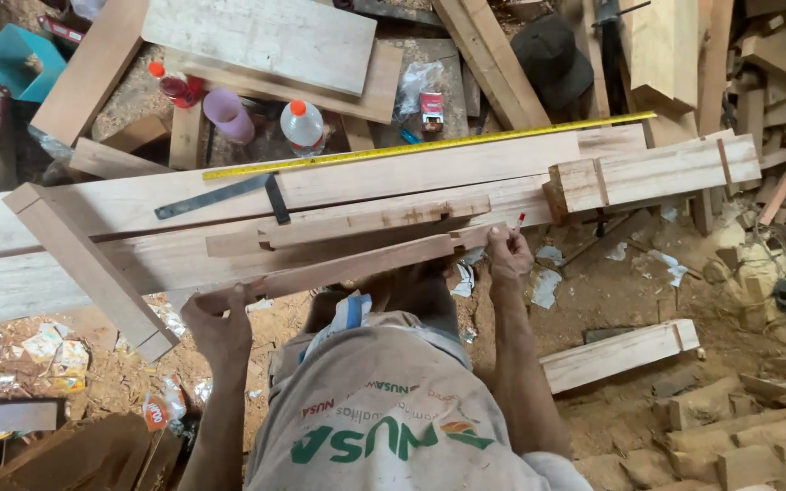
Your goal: Measuring, marking, and dry-fitting wooden components for joinery in a workshop environment.
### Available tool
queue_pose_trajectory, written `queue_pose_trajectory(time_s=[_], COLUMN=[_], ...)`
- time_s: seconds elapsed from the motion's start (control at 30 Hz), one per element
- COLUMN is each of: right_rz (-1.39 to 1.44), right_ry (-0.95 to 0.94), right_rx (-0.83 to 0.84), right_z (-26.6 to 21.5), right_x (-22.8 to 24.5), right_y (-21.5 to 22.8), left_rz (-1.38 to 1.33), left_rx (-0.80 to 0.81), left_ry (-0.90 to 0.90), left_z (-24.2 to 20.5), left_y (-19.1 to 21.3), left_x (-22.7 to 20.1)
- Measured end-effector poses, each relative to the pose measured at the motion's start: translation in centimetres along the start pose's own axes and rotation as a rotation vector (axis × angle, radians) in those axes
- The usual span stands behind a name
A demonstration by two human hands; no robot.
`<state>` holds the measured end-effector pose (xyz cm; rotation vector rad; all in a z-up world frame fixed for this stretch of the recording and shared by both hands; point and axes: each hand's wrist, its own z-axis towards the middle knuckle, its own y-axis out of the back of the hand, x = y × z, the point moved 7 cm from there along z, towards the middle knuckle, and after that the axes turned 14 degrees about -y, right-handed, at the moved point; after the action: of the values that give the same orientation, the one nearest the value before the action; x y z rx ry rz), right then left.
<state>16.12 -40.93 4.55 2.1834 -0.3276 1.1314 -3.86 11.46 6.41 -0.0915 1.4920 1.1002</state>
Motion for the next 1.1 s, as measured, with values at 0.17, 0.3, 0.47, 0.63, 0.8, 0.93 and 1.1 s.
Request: queue_pose_trajectory(time_s=[0.17, 0.3, 0.47, 0.63, 0.8, 0.93, 1.1], right_rz=[0.042, 0.206, 0.274, 0.210, -0.073, -0.365, -0.275], right_ry=[0.085, 0.070, 0.143, 0.106, 0.039, 0.058, 0.164], right_rx=[0.233, 0.224, 0.081, 0.058, 0.033, 0.110, 0.246], right_z=[-6.0, 0.8, 12.4, 26.8, 43.7, 45.2, 40.5], right_x=[11.0, 14.1, 17.8, 17.6, 11.4, 12.0, 14.4], right_y=[4.2, 4.3, 4.2, 4.0, 6.0, 5.7, 9.3], left_rz=[-0.091, 0.000, -0.060, -0.042, 0.007, 0.132, 0.224], left_rx=[0.084, 0.099, 0.075, 0.212, 0.291, 0.368, 0.209], left_ry=[-0.042, -0.159, -0.208, -0.143, -0.088, 0.027, 0.048], left_z=[2.4, 5.5, 8.6, 9.3, 7.1, 5.3, 3.8], left_y=[3.4, -1.2, -12.3, -25.7, -35.8, -39.7, -40.7], left_x=[-12.1, -16.3, -19.5, -20.8, -20.9, -20.2, -18.3])
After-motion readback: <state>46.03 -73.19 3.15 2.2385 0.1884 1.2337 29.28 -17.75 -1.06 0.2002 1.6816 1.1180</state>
